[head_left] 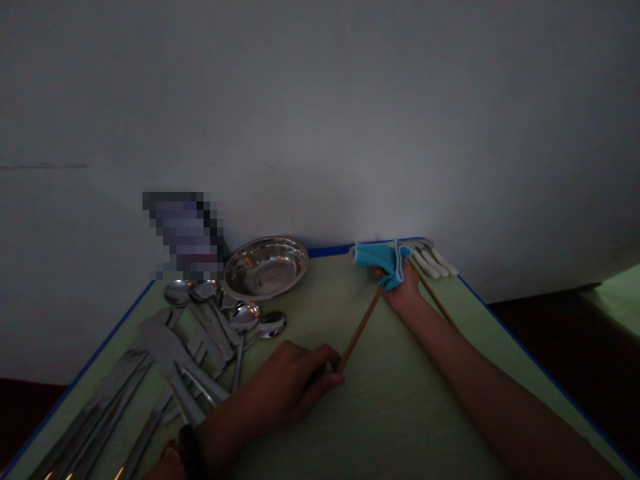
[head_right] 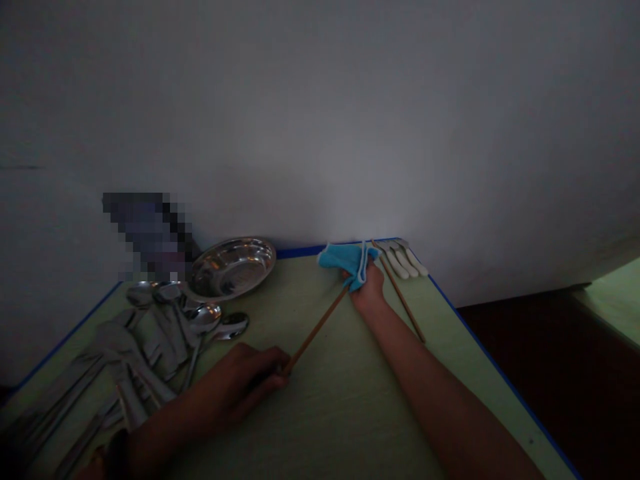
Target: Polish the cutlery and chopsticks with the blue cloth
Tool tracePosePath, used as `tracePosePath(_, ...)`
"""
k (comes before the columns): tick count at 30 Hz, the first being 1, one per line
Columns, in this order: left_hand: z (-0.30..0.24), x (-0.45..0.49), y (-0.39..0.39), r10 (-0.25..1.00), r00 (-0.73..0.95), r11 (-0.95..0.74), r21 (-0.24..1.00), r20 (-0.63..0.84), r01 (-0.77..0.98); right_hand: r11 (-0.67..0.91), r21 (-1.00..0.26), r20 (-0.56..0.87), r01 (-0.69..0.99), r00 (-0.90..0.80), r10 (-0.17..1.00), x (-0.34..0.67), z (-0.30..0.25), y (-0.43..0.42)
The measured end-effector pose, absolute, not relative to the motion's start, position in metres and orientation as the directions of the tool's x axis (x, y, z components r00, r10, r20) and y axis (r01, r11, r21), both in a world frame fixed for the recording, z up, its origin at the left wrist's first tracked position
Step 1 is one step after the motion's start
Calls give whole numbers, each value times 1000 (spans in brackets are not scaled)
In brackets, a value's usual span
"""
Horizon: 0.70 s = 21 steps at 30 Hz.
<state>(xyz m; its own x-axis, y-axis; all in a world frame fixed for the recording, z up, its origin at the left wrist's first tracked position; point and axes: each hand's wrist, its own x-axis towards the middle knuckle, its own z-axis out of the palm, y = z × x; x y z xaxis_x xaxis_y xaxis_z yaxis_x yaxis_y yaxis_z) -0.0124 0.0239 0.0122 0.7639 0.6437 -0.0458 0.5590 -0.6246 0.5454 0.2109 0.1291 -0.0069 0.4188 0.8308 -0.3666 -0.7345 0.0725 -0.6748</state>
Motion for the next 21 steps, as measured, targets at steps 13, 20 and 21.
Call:
tracePosePath(13, 14, -6, 23, 799, 595, -465, 538, -88, 704, -37, -701, -280, -712, 227, 933, 169, -15, 104)
tracePosePath(20, 13, -6, 22, 790, 606, -503, 463, -97, 730, -159, -702, -283, -694, 66, 957, 170, -9, 103)
tracePosePath(21, 13, -6, 23, 785, 612, -520, 438, -93, 733, -171, -700, -289, -693, 56, 956, 171, -9, 104)
